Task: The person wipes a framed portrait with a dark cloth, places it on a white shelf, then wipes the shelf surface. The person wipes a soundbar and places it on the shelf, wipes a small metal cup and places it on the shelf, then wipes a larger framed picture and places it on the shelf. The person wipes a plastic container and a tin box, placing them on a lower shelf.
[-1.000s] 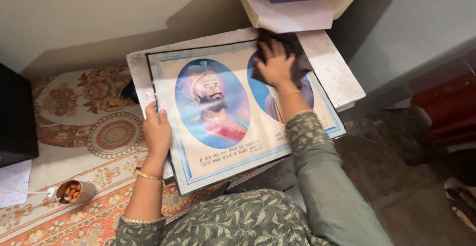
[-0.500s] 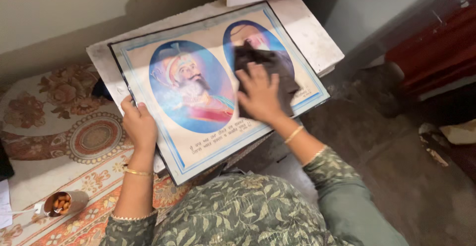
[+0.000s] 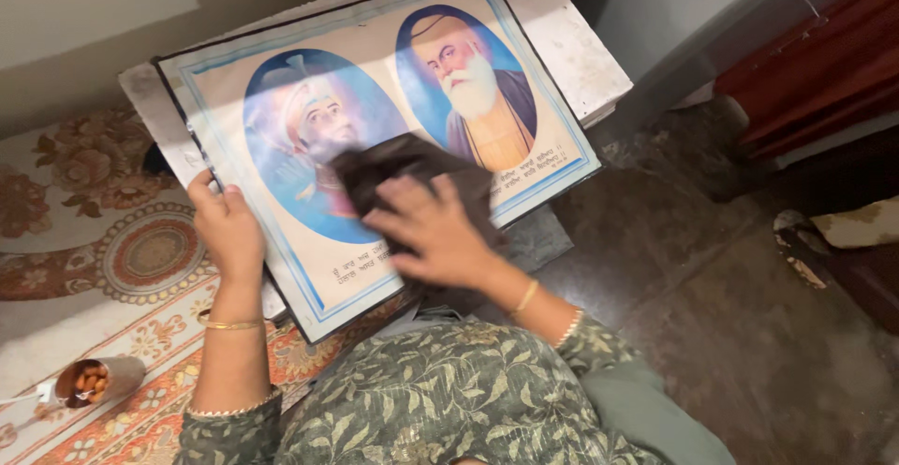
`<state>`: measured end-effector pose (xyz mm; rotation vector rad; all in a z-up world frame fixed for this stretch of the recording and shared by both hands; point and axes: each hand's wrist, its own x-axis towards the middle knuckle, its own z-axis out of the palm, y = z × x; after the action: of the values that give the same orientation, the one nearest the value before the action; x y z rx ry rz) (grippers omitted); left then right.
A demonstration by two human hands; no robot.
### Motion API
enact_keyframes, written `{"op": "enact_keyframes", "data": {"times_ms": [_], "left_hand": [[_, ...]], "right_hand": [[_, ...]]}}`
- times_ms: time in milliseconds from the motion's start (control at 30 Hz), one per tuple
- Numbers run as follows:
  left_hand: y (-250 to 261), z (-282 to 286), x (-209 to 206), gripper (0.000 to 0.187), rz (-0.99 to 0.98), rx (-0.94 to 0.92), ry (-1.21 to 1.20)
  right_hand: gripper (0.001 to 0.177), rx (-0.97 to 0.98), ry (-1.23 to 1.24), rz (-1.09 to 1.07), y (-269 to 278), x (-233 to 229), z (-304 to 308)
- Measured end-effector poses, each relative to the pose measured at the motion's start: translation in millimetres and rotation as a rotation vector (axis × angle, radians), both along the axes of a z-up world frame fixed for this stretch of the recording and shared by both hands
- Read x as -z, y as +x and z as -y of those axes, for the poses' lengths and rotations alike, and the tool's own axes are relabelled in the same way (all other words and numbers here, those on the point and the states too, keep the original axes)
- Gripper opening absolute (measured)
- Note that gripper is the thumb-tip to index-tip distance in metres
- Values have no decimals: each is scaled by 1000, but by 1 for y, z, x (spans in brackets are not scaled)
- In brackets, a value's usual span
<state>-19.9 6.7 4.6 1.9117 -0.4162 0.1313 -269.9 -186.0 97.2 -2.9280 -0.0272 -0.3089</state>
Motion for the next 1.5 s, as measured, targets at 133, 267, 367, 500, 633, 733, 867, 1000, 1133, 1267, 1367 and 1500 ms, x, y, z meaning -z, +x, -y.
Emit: {"op": "enact_keyframes", "data": {"times_ms": [133, 267, 367, 500, 633, 733, 867, 1000, 1133, 1267, 1367, 1500], "left_hand": [[1, 0, -4, 31, 26, 8, -3], [-3, 0, -8, 31, 11, 7, 7], [-2, 0, -11, 32, -8, -13, 50], [-2, 3, -7, 31, -4, -25, 78], [3, 2, -3, 30, 27, -47, 85], [3, 3, 2, 29, 19, -45, 75], [5, 4, 3, 29, 41, -83, 78], [0, 4, -3, 31, 0, -79, 107], [-5, 4, -13, 36, 37, -75, 125], [-7, 5, -17, 38, -28, -77, 161], [-7, 8, -21, 39, 11, -79, 173], [-11, 7, -26, 39, -20, -69, 179]], "right_hand": [[65, 393, -96, 116, -44, 3, 106], [67, 668, -108, 101, -62, 5, 191], [64, 758, -98, 78, -47, 10, 210], [65, 592, -192, 53, 12, 11, 180], [68, 182, -119, 139, 86, 17, 69], [71, -47, -80, 123, 109, 20, -23], [74, -256, -32, 118, 104, 15, -57], [69, -63, -51, 17, 101, 10, 19], [68, 291, -94, 54, 93, 12, 139], [70, 585, -135, 61, 74, 24, 241], [71, 767, -74, 0, 86, 34, 271], [70, 782, -150, -70, 147, 43, 244]]}}
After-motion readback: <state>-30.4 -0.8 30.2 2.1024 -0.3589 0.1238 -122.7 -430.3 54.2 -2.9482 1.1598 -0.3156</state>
